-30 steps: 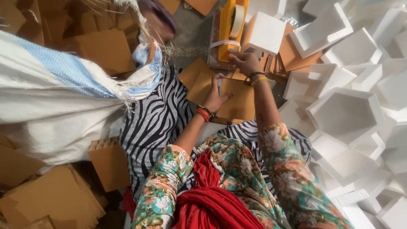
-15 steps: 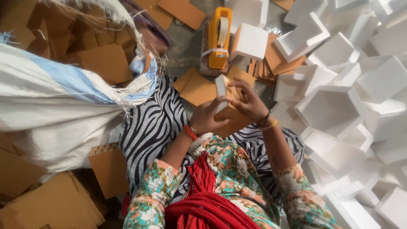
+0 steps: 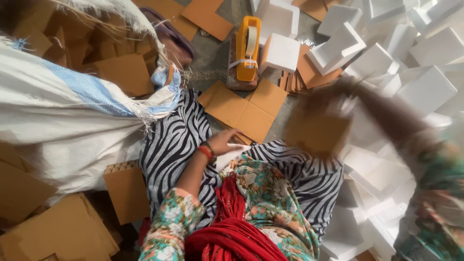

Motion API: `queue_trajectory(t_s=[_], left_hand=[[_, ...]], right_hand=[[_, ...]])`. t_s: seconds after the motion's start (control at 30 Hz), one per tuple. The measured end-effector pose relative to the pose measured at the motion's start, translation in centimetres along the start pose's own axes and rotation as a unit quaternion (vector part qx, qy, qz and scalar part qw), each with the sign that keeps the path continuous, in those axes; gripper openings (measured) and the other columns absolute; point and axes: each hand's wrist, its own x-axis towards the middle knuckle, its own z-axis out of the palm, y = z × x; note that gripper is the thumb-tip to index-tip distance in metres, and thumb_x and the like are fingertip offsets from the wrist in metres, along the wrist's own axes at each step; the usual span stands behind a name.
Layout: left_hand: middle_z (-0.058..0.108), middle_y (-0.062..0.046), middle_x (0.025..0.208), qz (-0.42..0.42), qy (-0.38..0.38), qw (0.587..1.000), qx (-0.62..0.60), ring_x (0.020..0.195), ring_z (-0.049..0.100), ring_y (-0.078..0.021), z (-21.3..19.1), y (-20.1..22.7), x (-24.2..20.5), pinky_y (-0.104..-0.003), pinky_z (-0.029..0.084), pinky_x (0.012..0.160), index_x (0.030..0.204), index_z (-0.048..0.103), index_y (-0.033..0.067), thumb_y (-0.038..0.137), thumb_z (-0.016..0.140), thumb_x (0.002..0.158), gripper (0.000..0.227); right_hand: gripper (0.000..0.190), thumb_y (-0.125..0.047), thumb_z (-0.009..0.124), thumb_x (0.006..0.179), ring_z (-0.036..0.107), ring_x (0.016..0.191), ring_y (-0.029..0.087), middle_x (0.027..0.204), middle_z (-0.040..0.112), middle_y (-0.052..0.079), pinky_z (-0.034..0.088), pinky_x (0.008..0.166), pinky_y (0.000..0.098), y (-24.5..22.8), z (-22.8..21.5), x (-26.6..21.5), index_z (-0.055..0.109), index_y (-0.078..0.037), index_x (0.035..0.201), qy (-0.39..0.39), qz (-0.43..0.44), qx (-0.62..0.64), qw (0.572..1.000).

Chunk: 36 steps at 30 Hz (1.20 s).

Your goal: The person assembles small cardboard boxes by inserting white foam inserts into the box base and folding the flaps. They use a tape dispenser to seal the boxes and place the finished units aside.

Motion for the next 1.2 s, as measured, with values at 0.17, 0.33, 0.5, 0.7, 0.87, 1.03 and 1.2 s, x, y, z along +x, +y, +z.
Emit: queue_trajectory(t_s=[0.17, 0.33, 0.5, 0.7, 0.87, 1.03, 1.2], left_hand=[[0.072, -0.011, 0.115, -0.064, 0.241, 0.968, -0.012, 0.105, 0.070, -0.0315, 2.4, -5.6, 4.4, -0.043, 0.057, 0.087, 0.115, 0.067, 0.0142, 0.032, 0.076, 0.088, 0.034], [0.064, -0.013, 0.118, -0.100, 0.357, 0.928, 0.045, 0.110, 0.062, -0.0358, 2.9, -8.2, 6.3, -0.045, 0.055, 0.088, 0.109, 0.071, 0.0172, 0.026, 0.079, 0.085, 0.027], [0.059, -0.013, 0.129, -0.102, 0.384, 0.911, 0.110, 0.126, 0.053, -0.0367, 3.0, -8.7, 5.4, -0.047, 0.050, 0.102, 0.098, 0.077, 0.0247, 0.031, 0.084, 0.078, 0.022], [0.045, -0.021, 0.144, -0.101, 0.384, 0.910, 0.120, 0.134, 0.041, -0.0431, 1.9, -7.6, 5.6, -0.052, 0.039, 0.108, 0.118, 0.074, 0.0218, 0.035, 0.089, 0.066, 0.056], [0.046, -0.018, 0.146, -0.123, 0.387, 0.906, 0.122, 0.138, 0.041, -0.0420, 2.8, -8.5, 6.0, -0.053, 0.040, 0.109, 0.124, 0.071, 0.0225, 0.032, 0.084, 0.076, 0.050], [0.047, -0.020, 0.148, -0.105, 0.387, 0.899, 0.173, 0.139, 0.042, -0.0428, 3.6, -9.1, 6.4, -0.052, 0.041, 0.110, 0.129, 0.067, 0.0223, 0.024, 0.080, 0.080, 0.051], [0.046, -0.024, 0.149, -0.091, 0.408, 0.890, 0.181, 0.139, 0.043, -0.0454, 4.5, -10.0, 7.2, -0.049, 0.041, 0.111, 0.131, 0.066, 0.0195, 0.021, 0.080, 0.077, 0.056]], right_hand=[[0.044, -0.031, 0.071, 0.088, 0.061, 0.117, 0.032, 0.121, 0.067, 0.018, 0.052, 0.103, 0.0398, 7.8, -12.8, -0.6, 0.068, -0.002, 0.121, 0.384, 0.192, -0.179, 0.885], [0.035, -0.022, 0.074, 0.086, 0.057, 0.124, 0.036, 0.124, 0.063, 0.020, 0.050, 0.108, 0.0407, 7.2, -7.6, 9.3, 0.070, -0.002, 0.114, 0.521, 0.147, -0.297, 0.787], [0.036, -0.031, 0.073, 0.083, 0.015, 0.151, 0.052, 0.167, 0.019, 0.020, 0.016, 0.116, 0.0696, 4.0, 2.1, 16.9, 0.074, -0.031, 0.119, 0.501, 0.176, -0.319, 0.785], [0.026, -0.023, 0.062, 0.093, 0.017, 0.153, 0.044, 0.170, 0.025, 0.007, 0.007, 0.116, 0.0712, 5.0, -1.8, 18.0, 0.075, -0.024, 0.115, 0.536, 0.229, -0.412, 0.700], [0.025, -0.024, 0.076, 0.095, 0.049, 0.133, 0.040, 0.143, 0.057, 0.017, 0.038, 0.110, 0.0584, 7.1, -1.3, 11.6, 0.075, -0.018, 0.119, 0.720, 0.111, -0.238, 0.642], [0.007, -0.004, 0.069, 0.109, 0.071, 0.105, 0.032, 0.115, 0.071, 0.008, 0.057, 0.093, 0.0392, 5.4, 5.5, 3.3, 0.071, -0.010, 0.106, 0.711, 0.029, -0.128, 0.691], [0.007, -0.014, 0.070, 0.087, 0.070, 0.095, 0.034, 0.123, 0.070, 0.012, 0.057, 0.078, 0.0427, 1.1, 12.2, 6.9, 0.074, -0.020, 0.089, 0.556, -0.006, -0.137, 0.820]])
